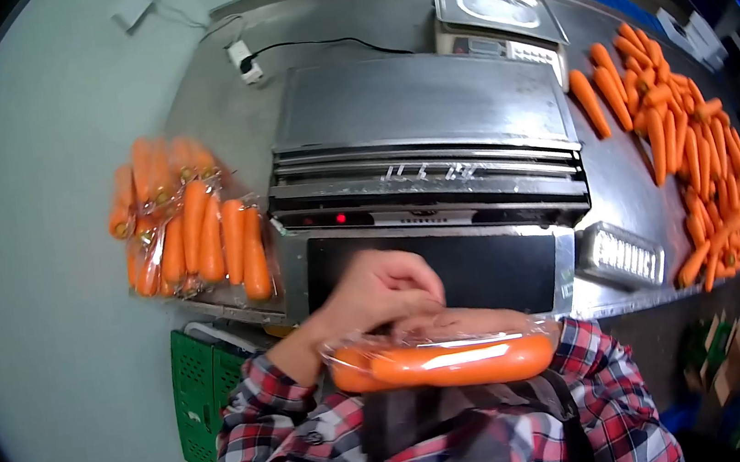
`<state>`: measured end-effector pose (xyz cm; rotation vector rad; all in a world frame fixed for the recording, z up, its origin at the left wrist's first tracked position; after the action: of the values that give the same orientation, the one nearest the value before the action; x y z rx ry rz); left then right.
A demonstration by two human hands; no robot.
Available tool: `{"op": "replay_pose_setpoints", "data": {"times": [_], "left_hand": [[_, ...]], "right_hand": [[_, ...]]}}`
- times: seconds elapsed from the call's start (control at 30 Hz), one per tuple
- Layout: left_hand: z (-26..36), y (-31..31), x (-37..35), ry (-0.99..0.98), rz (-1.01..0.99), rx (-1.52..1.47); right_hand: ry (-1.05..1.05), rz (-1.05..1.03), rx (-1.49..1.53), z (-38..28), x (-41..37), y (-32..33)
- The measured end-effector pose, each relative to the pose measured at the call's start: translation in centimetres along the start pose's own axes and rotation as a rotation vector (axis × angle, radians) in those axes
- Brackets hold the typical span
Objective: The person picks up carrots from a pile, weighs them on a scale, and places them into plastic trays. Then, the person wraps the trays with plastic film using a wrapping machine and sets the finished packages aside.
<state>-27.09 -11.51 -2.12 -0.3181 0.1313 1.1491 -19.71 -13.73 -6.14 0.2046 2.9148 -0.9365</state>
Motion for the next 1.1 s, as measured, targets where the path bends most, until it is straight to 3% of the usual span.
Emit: {"op": "replay_pose_setpoints", "data": {"times": [0.03, 0.07, 0.13, 0.2, 0.23, 0.3, 0.37, 0.4, 0.43, 0.47, 0.5, 0.53, 0.57, 0.6, 0.63, 0.7, 0.77, 0.9, 0.93, 0.97, 1.0, 1.03, 1.07, 1.1], "left_hand": [[0.1, -1.5, 0.2, -0.117, -0.085, -0.135], [1.0, -2.9, 0.5, -0.31, -0.202, -0.073], [-1.2, -4.4, -0.7, 0.022, -0.372, -0.415], [-2.9, -3.9, -2.1, 0.468, -0.155, -0.638], [-5.7, -4.3, -1.6, 0.294, -0.312, -0.891], [-4.9, -4.1, -1.8, 0.228, -0.298, -1.151], [-4.8, -2.7, -1.9, 0.148, -0.163, -1.113], [-5.2, -1.4, -1.8, 0.159, -0.03, -1.143], [-6.5, 0.2, -1.7, -0.139, -0.391, -1.219], [-2.1, 1.0, -4.9, -0.003, -0.075, -0.904], [-0.5, 1.9, -7.1, -0.13, -0.069, -0.482], [1.5, 1.9, -8.8, -0.021, 0.226, -0.226], [-0.8, 3.2, -7.8, -0.038, 0.301, -0.161], [-2.8, 4.3, -7.8, 0.064, 0.341, 0.352], [-2.9, 4.7, -8.1, 0.005, 0.369, 0.429], [-4.7, 5.7, -8.5, 0.149, 0.443, 0.45], [-5.0, 6.1, -8.9, 0.017, 0.586, 0.455], [-6.8, 6.9, -9.7, 0.079, 0.673, 0.195], [-7.8, 7.6, -10.3, 0.317, 0.61, 0.204], [-8.8, 8.5, -10.3, 0.392, 0.605, 0.106], [-6.2, 8.7, -10.8, 0.208, 0.708, -0.089], [-7.0, 10.3, -11.2, 0.212, 0.732, -0.2], [-5.3, 11.8, -11.7, 0.129, 0.782, -0.262], [-2.3, 12.9, -11.6, -0.026, 0.85, -0.412]], "right_hand": [[0.01, 0.103, 0.103, 0.2, -0.5, 1.4], [0.035, 0.21, 0.227, 0.4, -1.4, 2.8], [0.115, 0.393, 0.535, 0.8, -3.7, 5.3], [0.187, 0.537, 0.672, 1.4, -5.9, 6.4], [0.217, 0.607, 0.643, 1.5, -6.8, 6.6], [0.241, 0.73, 0.4, 0.7, -8.5, 6.2], [0.226, 0.708, 0.454, 1.8, -8.5, 6.9], [0.185, 0.858, 0.402, 3.2, -9.6, 8.3], [0.168, 1.016, 0.353, 4.2, -10.8, 9.8], [0.162, 0.989, 0.301, 4.7, -10.8, 10.4], [0.154, 0.967, 0.253, 4.4, -10.3, 10.7], [0.196, 0.949, 0.239, 3.0, -9.6, 9.5], [0.217, 0.935, 0.232, 1.9, -9.1, 8.2], [0.221, 0.951, 0.121, 1.0, -8.8, 8.0], [0.211, 0.91, 0.139, 0.9, -8.2, 7.8], [0.185, 0.822, 0.172, 0.7, -7.0, 8.0], [0.178, 0.766, 0.158, 1.3, -6.3, 8.8], [0.301, 0.687, 0.163, -1.0, -4.6, 7.0], [0.313, 0.693, 0.066, -3.0, -4.8, 5.2], [0.279, 0.743, 0.24, 3.3, -5.1, 10.7], [0.191, 0.74, 0.361, 4.5, -5.3, 11.2], [0.105, 0.738, 0.48, 4.5, -4.8, 10.7], [0.335, 0.626, 0.338, -1.3, -3.8, 5.7], [0.242, 0.604, 0.281, 0.1, -4.0, 6.6]]}}
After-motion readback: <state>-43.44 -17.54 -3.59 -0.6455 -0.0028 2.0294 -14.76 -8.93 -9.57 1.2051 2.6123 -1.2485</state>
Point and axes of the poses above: each hand's wrist, its own x-axis towards the middle knuckle, its own y-axis out of the back of the hand, z = x × y, the point moved 8 cm from there along x, towards the middle knuckle, and after that the axes turned 8 degrees about x, right-handed, at the moved point
